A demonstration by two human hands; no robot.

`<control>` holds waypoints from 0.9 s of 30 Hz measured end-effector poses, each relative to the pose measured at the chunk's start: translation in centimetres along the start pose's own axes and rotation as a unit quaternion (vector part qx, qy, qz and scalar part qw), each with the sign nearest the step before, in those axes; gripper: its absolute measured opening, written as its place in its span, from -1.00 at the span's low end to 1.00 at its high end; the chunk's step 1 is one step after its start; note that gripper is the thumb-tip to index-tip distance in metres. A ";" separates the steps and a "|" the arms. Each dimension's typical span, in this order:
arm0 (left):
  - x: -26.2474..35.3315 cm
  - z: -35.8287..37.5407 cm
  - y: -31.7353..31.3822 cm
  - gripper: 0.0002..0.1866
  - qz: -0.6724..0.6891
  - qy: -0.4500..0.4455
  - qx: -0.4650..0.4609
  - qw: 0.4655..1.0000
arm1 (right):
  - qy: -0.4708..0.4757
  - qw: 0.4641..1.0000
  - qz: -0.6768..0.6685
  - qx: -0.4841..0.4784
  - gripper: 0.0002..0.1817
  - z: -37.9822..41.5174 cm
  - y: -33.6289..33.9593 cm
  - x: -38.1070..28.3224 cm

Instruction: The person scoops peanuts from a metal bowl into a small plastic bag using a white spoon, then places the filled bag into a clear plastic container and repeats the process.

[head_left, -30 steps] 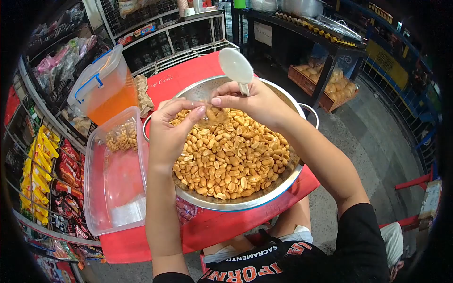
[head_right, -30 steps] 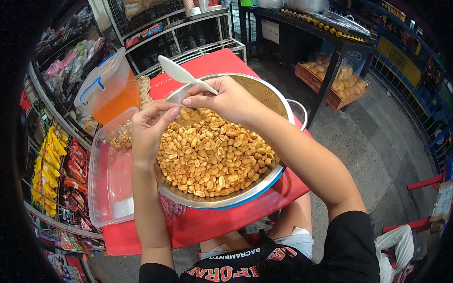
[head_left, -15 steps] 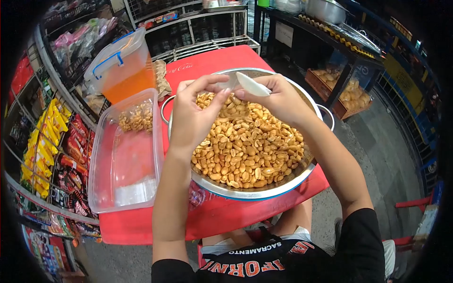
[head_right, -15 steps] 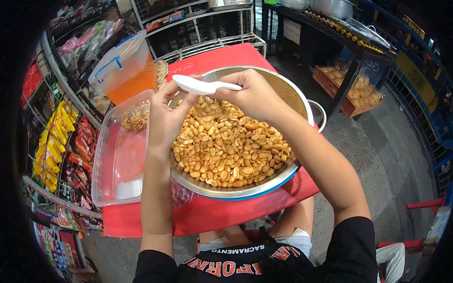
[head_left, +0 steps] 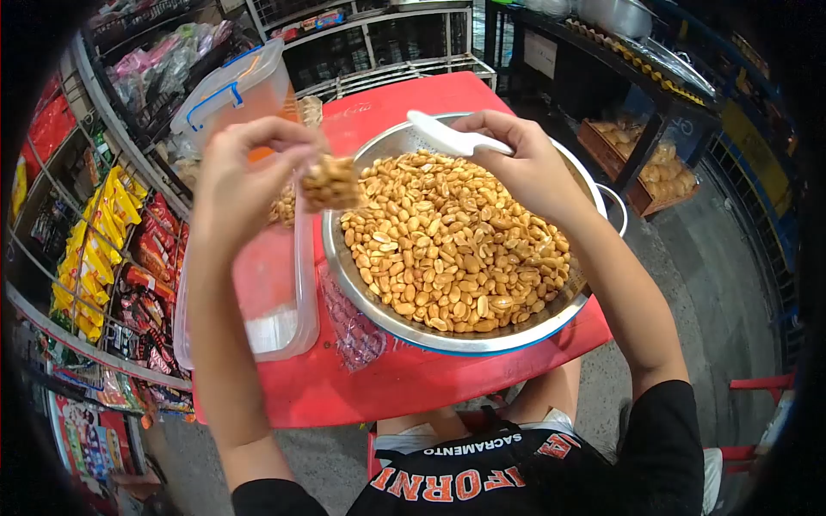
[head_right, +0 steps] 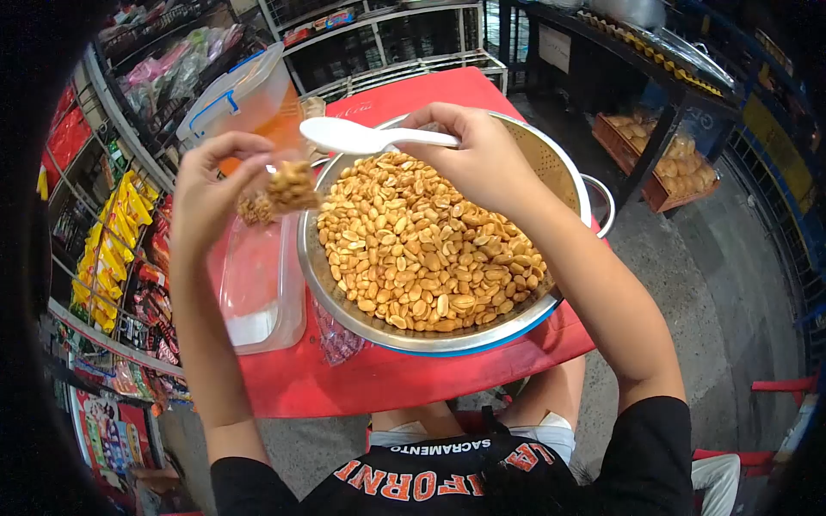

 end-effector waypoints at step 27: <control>-32.7 6.1 -4.5 -0.75 0.137 0.461 -0.075 0.873 | -0.036 0.988 0.152 0.012 -0.87 0.1 0.3 -0.5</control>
Point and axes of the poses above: each hand's wrist, its own z-axis away from the middle knuckle, its own y-axis out of the back of the hand, x = y × z, the point moved 7 cm from there along -z, towards the middle knuckle, and after that the axes turned 3 degrees about -z, right-handed, at the moved point
